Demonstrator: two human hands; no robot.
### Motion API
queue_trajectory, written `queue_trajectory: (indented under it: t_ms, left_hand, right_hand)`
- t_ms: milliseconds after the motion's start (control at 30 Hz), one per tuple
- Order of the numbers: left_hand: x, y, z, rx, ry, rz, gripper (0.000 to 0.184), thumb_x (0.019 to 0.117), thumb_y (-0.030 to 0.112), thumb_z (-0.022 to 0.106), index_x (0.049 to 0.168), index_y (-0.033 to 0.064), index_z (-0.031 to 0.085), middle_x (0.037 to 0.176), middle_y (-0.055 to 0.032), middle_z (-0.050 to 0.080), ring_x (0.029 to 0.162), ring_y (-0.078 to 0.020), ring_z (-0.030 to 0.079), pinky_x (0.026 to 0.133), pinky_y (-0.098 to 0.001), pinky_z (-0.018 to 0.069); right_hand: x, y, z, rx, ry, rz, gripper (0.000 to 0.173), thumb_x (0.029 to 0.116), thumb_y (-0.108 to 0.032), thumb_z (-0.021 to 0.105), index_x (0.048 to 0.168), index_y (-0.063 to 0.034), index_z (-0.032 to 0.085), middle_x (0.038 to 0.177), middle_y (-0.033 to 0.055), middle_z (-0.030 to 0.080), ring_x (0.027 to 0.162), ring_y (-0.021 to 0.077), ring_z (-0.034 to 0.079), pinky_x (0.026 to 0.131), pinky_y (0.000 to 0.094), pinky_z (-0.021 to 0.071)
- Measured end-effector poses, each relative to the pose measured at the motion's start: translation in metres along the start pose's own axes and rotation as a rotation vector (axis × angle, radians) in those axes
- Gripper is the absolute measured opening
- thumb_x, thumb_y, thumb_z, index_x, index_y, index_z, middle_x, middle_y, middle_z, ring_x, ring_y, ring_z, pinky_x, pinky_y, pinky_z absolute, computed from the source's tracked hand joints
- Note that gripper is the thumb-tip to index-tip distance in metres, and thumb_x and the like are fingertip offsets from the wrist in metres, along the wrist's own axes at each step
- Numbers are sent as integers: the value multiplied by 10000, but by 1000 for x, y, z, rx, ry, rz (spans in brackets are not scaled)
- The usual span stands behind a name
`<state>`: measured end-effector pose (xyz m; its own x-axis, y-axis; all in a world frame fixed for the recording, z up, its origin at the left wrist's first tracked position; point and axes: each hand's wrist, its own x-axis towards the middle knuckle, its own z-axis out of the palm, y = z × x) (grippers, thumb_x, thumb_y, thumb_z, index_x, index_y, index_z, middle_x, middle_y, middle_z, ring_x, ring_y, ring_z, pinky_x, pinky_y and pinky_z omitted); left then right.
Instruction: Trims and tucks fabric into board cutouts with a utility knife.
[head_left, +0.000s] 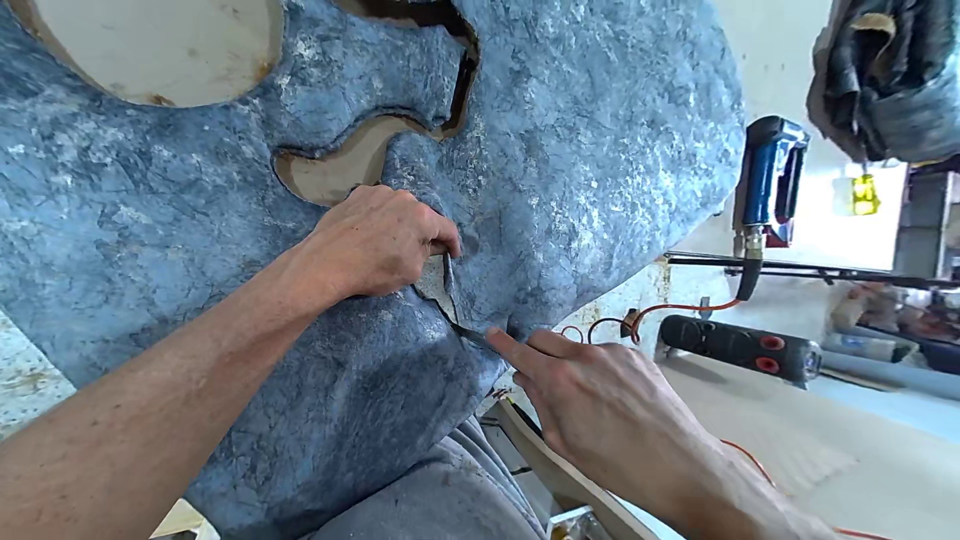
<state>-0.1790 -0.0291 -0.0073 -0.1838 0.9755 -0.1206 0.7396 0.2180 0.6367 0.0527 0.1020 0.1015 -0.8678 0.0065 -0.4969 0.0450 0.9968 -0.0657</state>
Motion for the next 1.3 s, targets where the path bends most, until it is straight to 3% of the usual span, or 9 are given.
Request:
queue_trajectory:
  t_ms: [467, 833, 967, 1033, 1067, 1133, 1200, 1300]
  left_hand:
    - [0, 1, 1, -13, 6, 0, 241, 1031, 285, 540, 1058, 362, 766, 900, 94, 757, 831, -131, 713, 728, -472, 540]
    - [0, 0, -1, -8, 9, -11, 246, 1030, 288, 536, 1063, 375, 764, 880, 91, 752, 815, -133, 709, 714, -474, 531]
    - [0, 1, 0, 5, 30, 0, 244, 1037, 319, 526, 1069, 370, 762, 842, 80, 741, 783, -143, 704, 687, -476, 527]
    - [-5, 8, 0, 43, 17, 12, 270, 1042, 333, 494, 1149, 382, 736, 756, 42, 700, 715, -182, 683, 637, -485, 518]
    - [-8, 13, 0, 71, -13, 30, 322, 1035, 310, 482, 1248, 404, 704, 712, 23, 678, 679, -201, 667, 631, -491, 521]
    - [-12, 30, 3, 153, -158, 61, 515, 1015, 240, 482, 1478, 463, 518, 648, 4, 638, 634, -212, 626, 682, -486, 512]
    - [-14, 49, 10, 212, -300, 48, 649, 980, 179, 506, 1540, 491, 408, 647, 2, 629, 640, -210, 617, 740, -468, 515]
    - [-16, 57, 27, 185, -204, 24, 483, 970, 188, 510, 1387, 397, 635, 749, 7, 705, 711, -203, 672, 718, -447, 531]
  right_hand:
    - [-2, 9, 1, -17, -50, -31, 410, 943, -225, 561, 1329, -277, 688, 812, 5, 631, 514, 190, 579, 407, 374, 461]
    - [-3, 36, -11, -70, -65, -105, 466, 917, -223, 578, 1342, -391, 670, 806, -43, 628, 542, 168, 582, 415, 376, 445]
    - [1, 41, -14, -101, -32, -168, 416, 906, -197, 618, 1280, -358, 705, 789, -27, 608, 515, 165, 557, 402, 359, 411]
    - [2, 44, -14, -59, -14, -186, 377, 912, -215, 627, 1253, -344, 724, 826, -29, 632, 526, 153, 568, 410, 357, 429]
    - [3, 45, -14, -42, -20, -181, 366, 919, -229, 626, 1253, -347, 722, 831, -39, 639, 539, 144, 576, 420, 355, 440]
    - [2, 47, -13, -33, -43, -161, 369, 924, -253, 622, 1267, -351, 716, 807, -51, 646, 552, 140, 588, 437, 358, 451]
    - [1, 44, -15, -52, -93, -137, 370, 939, -273, 623, 1291, -354, 704, 800, -44, 652, 575, 152, 602, 455, 363, 456]
    - [2, 42, -19, -82, -111, -147, 351, 946, -278, 612, 1279, -339, 707, 790, -42, 632, 580, 148, 596, 455, 356, 453]
